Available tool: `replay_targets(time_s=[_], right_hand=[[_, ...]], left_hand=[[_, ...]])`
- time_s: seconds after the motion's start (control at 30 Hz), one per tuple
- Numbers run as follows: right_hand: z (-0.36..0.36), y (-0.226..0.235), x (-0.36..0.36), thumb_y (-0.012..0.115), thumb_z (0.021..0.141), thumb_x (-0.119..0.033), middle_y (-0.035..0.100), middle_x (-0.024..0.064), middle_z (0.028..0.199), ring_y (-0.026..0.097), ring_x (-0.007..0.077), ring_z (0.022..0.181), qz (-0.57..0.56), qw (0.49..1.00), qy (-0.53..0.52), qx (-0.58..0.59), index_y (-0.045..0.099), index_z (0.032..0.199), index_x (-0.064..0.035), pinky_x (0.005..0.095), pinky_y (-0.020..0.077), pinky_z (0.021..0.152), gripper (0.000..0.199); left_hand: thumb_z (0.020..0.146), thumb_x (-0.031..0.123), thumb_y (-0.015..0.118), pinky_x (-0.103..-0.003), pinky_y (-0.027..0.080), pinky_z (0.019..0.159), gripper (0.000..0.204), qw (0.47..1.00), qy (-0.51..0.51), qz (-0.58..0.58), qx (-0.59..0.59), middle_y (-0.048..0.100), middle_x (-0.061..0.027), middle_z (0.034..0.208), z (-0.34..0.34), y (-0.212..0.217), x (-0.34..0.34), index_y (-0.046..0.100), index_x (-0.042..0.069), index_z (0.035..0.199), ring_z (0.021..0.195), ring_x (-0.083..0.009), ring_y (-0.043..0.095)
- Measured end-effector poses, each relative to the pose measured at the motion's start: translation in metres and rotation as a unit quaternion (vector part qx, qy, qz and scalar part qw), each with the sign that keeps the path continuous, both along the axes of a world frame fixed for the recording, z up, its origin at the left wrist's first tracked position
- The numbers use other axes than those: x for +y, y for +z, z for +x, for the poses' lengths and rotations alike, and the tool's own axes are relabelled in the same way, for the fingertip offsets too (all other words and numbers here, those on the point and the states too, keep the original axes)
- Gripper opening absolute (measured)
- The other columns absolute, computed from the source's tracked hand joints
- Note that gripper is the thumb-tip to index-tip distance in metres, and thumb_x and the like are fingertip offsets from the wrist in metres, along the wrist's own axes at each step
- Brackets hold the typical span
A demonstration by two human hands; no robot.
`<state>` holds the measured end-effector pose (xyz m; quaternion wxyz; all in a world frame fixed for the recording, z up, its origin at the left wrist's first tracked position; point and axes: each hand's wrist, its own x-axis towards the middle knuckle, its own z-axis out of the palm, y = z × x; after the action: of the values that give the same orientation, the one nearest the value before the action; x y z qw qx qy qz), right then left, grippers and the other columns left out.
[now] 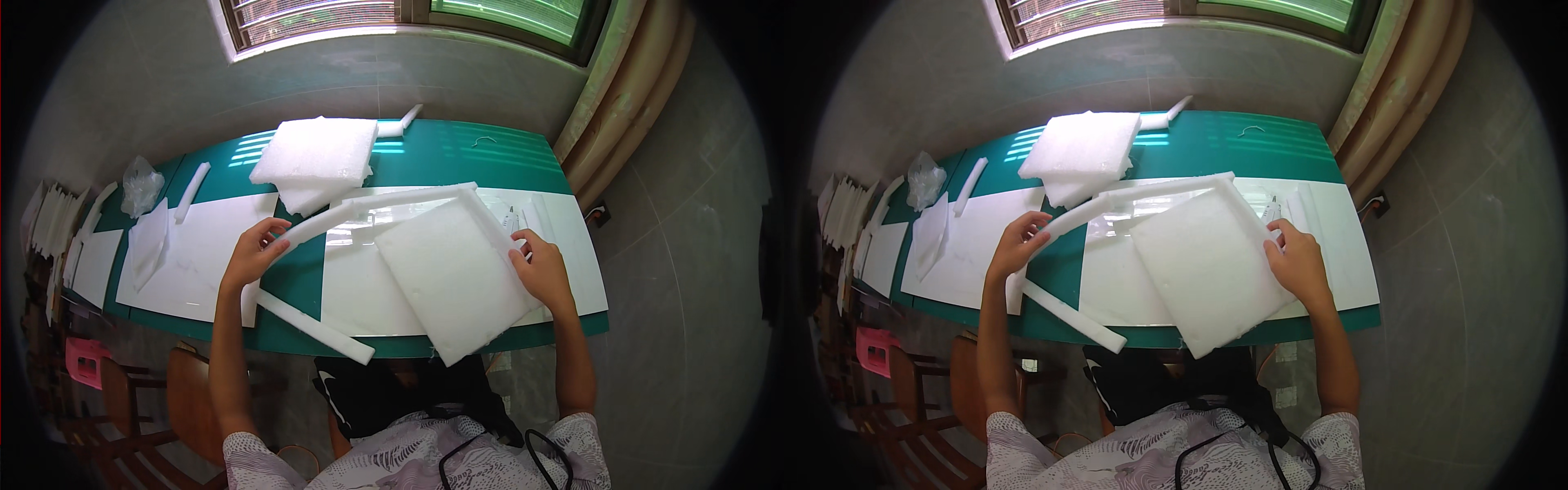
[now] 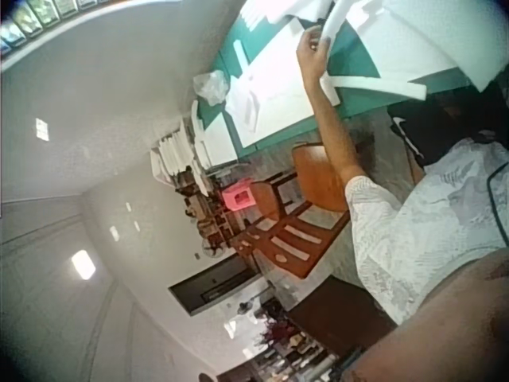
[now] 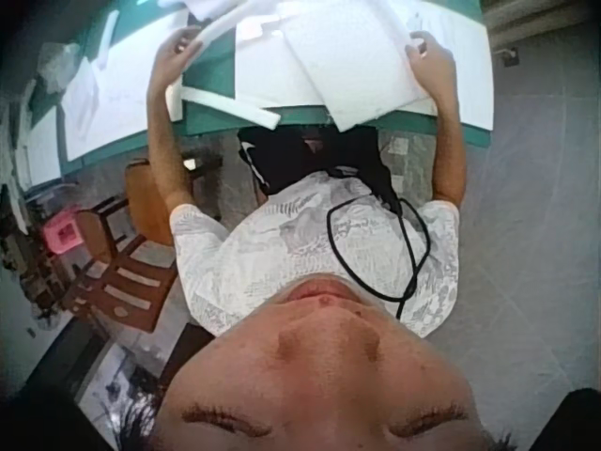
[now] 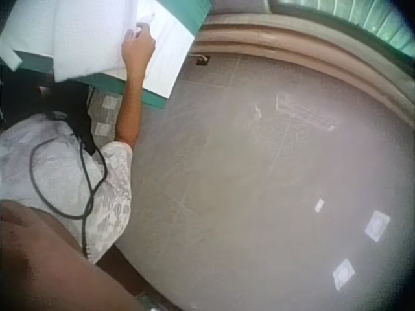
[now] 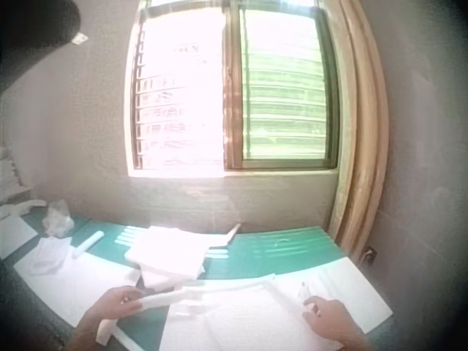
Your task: Using a hot glue gun to assemble foam pieces into a protective packaging box.
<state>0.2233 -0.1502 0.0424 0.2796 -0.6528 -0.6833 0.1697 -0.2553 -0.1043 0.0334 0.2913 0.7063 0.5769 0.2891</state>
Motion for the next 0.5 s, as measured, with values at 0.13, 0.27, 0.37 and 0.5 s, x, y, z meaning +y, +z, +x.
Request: replay_targets(time_s=[0.13,0.27,0.37,0.5], right_hand=[[0.010,0.007,-0.001,0.062,0.082,-0.014,0.064,0.0164,0.072,0.063,0.0307,0.063,0.024,0.999,-0.031,-0.021,0.062,0.104,-0.0018,0.0401,0.0485,0.063,0.025],[0.014,0.012,0.001,0.062,0.082,-0.014,0.064,0.0187,0.073,0.063,0.0352,0.067,0.011,0.998,-0.059,-0.027,0.061,0.103,-0.0004,0.0422,0.0488,0.065,0.025],[0.014,0.009,0.003,0.063,0.083,-0.015,0.063,0.0184,0.072,0.062,0.0344,0.065,0.010,0.998,-0.055,-0.017,0.060,0.105,0.0004,0.0416,0.0487,0.064,0.027],[0.006,0.015,0.003,0.065,0.085,-0.019,0.064,0.0197,0.082,0.063,0.0337,0.075,-0.040,0.997,-0.062,-0.016,0.060,0.109,0.0011,0.0414,0.0493,0.070,0.032]], left_hand=[[0.088,0.012,0.066,-0.031,0.052,0.075,0.025,0.998,0.039,0.037,0.025,0.066,-0.0102,0.099,0.002,-0.001,0.000,0.065,0.006,0.112,0.084,-0.0195,0.059],[0.088,0.009,0.063,-0.033,0.052,0.078,0.023,0.993,0.062,0.098,0.010,0.067,-0.0111,0.100,-0.001,-0.001,0.003,0.065,0.004,0.111,0.087,-0.0218,0.060],[0.089,0.008,0.062,-0.034,0.053,0.079,0.024,0.991,0.062,0.118,0.002,0.067,-0.0118,0.102,-0.001,0.007,0.000,0.064,0.003,0.112,0.087,-0.0224,0.060],[0.089,0.008,0.060,-0.034,0.052,0.079,0.026,0.993,0.054,0.103,-0.028,0.065,-0.0121,0.102,0.002,0.016,-0.014,0.063,0.004,0.114,0.086,-0.0203,0.059]])
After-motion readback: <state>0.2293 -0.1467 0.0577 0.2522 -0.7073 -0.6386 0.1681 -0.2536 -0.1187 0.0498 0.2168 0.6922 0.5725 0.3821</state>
